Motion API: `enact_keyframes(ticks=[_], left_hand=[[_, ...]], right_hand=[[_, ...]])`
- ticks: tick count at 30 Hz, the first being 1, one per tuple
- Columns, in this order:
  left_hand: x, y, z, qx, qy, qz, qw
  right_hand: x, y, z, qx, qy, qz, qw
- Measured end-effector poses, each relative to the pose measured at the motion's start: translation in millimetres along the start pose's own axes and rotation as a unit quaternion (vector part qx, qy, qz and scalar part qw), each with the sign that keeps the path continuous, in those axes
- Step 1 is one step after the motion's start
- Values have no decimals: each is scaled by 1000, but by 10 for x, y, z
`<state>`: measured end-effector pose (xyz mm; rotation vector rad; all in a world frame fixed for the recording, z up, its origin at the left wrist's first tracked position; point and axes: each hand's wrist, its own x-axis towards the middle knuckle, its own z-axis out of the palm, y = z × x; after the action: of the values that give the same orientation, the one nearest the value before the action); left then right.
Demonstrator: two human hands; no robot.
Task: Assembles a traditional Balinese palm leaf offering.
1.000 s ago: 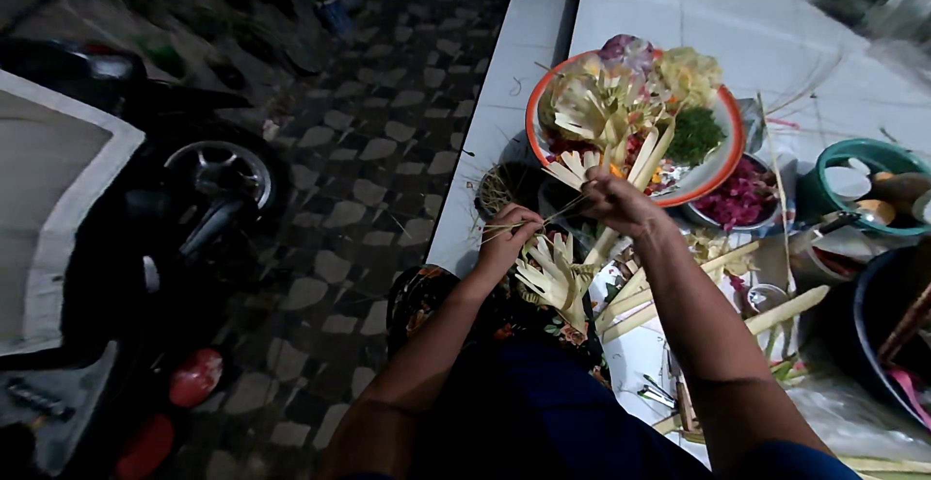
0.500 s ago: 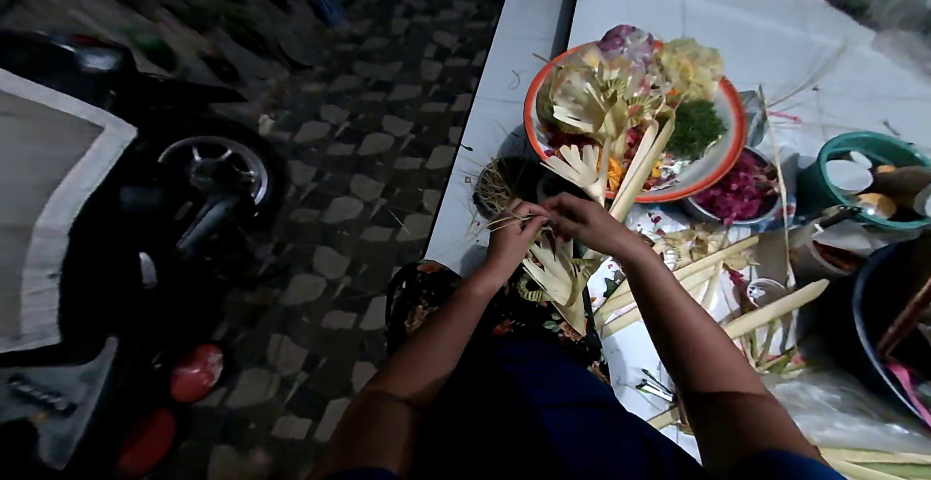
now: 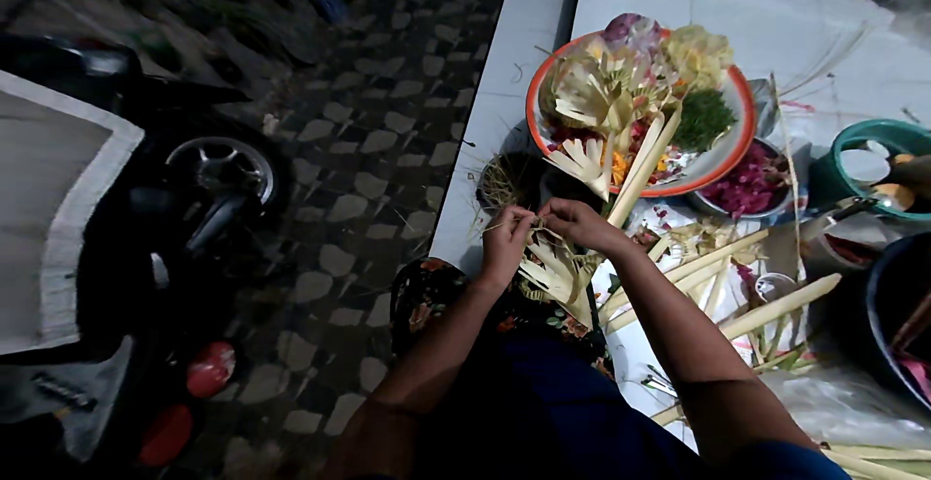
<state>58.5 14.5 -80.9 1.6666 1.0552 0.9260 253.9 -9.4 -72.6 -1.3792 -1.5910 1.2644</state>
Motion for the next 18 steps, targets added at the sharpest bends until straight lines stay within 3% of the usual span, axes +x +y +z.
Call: enact_keyframes(ticks=[18], left_hand=[[-126, -46, -46, -13, 18, 73, 997]], right_hand=[[-29, 66, 115, -50, 33, 25, 998]])
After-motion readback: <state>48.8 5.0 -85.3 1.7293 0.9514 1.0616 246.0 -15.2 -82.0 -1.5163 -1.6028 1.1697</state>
